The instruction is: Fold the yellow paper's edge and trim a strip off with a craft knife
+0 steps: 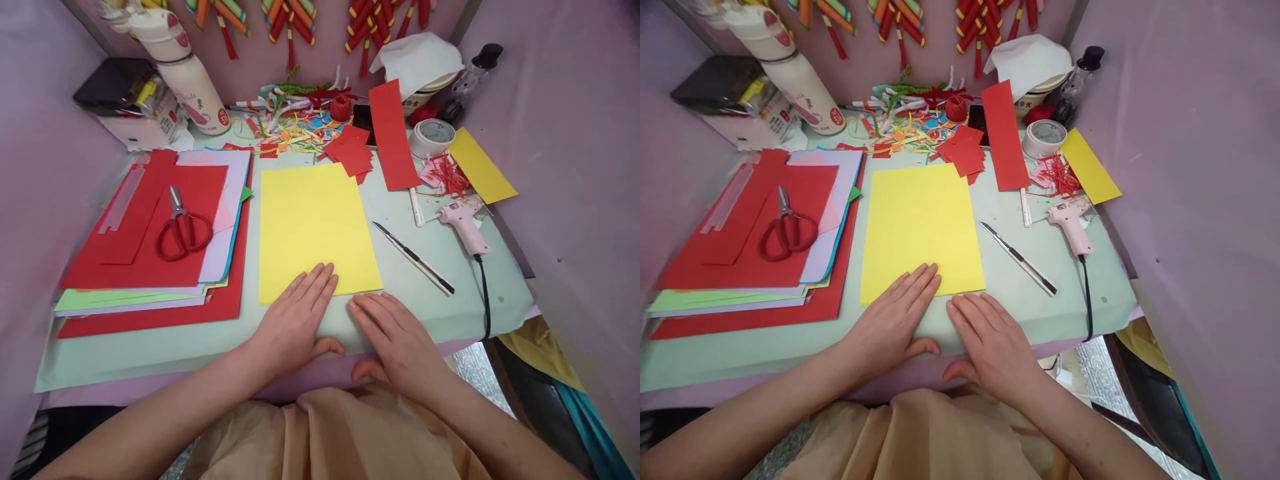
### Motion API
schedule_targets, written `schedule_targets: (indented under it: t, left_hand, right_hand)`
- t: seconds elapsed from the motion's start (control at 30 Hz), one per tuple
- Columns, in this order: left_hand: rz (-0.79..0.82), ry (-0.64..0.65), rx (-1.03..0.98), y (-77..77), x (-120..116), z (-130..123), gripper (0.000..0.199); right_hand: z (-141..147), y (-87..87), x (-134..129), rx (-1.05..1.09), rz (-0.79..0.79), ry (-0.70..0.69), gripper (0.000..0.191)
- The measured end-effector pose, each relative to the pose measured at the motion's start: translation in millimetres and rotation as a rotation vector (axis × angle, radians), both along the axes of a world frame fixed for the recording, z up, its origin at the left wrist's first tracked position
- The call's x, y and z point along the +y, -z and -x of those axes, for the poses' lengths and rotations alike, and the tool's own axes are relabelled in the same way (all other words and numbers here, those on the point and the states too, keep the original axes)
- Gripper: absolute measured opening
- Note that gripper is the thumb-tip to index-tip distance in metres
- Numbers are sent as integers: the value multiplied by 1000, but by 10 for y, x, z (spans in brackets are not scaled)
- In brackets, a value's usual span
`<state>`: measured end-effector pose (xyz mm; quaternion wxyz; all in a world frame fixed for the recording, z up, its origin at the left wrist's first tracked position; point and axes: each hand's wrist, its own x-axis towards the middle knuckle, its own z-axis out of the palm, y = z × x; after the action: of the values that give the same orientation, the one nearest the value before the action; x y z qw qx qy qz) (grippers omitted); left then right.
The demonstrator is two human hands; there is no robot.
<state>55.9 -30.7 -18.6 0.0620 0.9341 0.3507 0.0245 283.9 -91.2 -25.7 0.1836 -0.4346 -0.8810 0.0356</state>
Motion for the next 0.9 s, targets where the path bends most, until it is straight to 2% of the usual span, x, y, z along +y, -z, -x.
schedule_targets:
  t: [0.17,0.4,0.77,0.9]
  left_hand:
    - [6,-15,0,-11,-25,-14,103]
    - [31,-10,-23,-10,-6,-3,103]
    - [72,-14,-30,-11,-1,-3,102]
    - [95,-4,-30,-24,13,4,100]
  right_hand:
    - [93,52,36,-55,15,41,92]
    - [106,59,52,-80,52,53,87]
    - [138,25,74,-89,92,78,94]
    - [137,14,72,-104,95,85,90]
